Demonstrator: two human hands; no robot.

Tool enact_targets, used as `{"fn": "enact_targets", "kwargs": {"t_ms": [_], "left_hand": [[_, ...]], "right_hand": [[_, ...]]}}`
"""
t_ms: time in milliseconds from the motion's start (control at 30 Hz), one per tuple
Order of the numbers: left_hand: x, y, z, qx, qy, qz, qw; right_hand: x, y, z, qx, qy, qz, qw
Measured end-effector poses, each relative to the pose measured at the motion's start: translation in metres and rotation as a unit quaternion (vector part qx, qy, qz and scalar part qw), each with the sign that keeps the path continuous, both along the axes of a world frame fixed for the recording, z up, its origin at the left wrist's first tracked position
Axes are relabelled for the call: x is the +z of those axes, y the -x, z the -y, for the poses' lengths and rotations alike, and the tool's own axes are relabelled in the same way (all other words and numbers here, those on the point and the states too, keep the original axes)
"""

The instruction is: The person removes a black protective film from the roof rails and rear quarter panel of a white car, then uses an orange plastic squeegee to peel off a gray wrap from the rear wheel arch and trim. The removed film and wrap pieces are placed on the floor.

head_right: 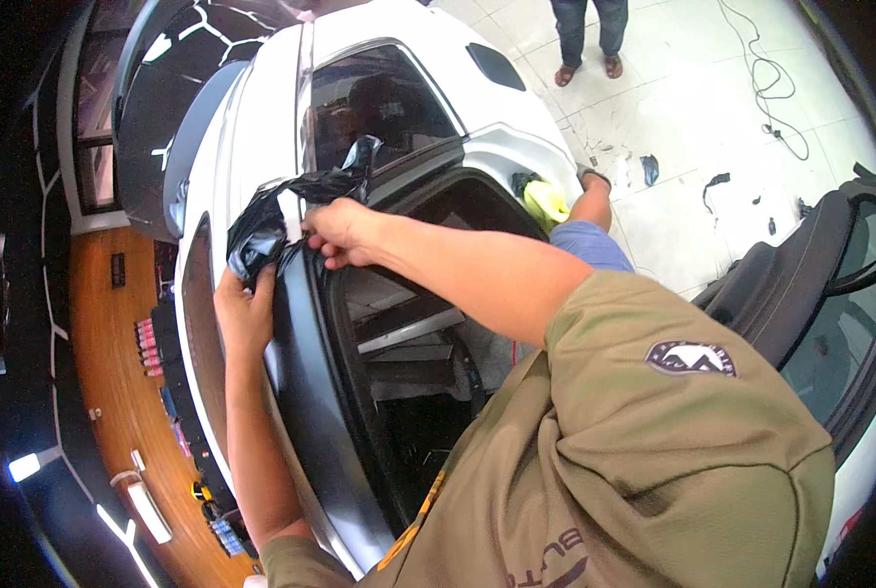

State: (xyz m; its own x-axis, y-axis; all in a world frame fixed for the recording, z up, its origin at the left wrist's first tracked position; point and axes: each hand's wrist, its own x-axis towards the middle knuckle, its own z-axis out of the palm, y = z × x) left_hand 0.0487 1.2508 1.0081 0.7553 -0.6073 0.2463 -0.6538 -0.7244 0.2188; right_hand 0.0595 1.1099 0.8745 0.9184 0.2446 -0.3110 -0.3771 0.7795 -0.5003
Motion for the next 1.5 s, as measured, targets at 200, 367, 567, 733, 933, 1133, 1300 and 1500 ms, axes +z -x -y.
{"fn": "enact_targets", "kwargs": {"t_ms": [200,367,567,733,933,1133,1300,1500], "left_hand": [[-0.003,0.005,0.000,0.012,0.003,-0.018,1.000],[0.001,0.002,0.002,0.016,-0.008,-0.033,0.999],[0.001,0.002,-0.001,0.018,-0.015,-0.022,0.999],[0.002,0.003,0.002,0.032,-0.018,-0.025,0.999],[0.000,0.002,-0.002,0.035,-0.020,-0.025,0.999],[0.002,0.009,0.001,0.020,-0.037,0.005,0.999],[0.000,0.002,-0.005,0.062,-0.042,-0.007,0.997],[0.001,0.000,-0.006,0.064,-0.038,-0.014,0.997]], "right_hand": [[-0.003,0.003,-0.013,-0.045,0.069,0.034,0.996],[-0.002,0.001,-0.029,-0.099,0.068,-0.001,0.993],[-0.001,0.017,-0.009,0.017,0.012,0.006,1.000],[-0.019,0.003,-0.006,0.042,-0.011,0.095,0.995],[-0.017,0.006,-0.026,-0.088,0.080,0.086,0.989],[-0.021,0.025,-0.030,-0.114,0.072,0.064,0.989],[-0.033,0.030,-0.020,-0.352,0.454,0.317,0.754],[-0.037,0.013,-0.017,-0.420,0.462,0.428,0.654]]}}
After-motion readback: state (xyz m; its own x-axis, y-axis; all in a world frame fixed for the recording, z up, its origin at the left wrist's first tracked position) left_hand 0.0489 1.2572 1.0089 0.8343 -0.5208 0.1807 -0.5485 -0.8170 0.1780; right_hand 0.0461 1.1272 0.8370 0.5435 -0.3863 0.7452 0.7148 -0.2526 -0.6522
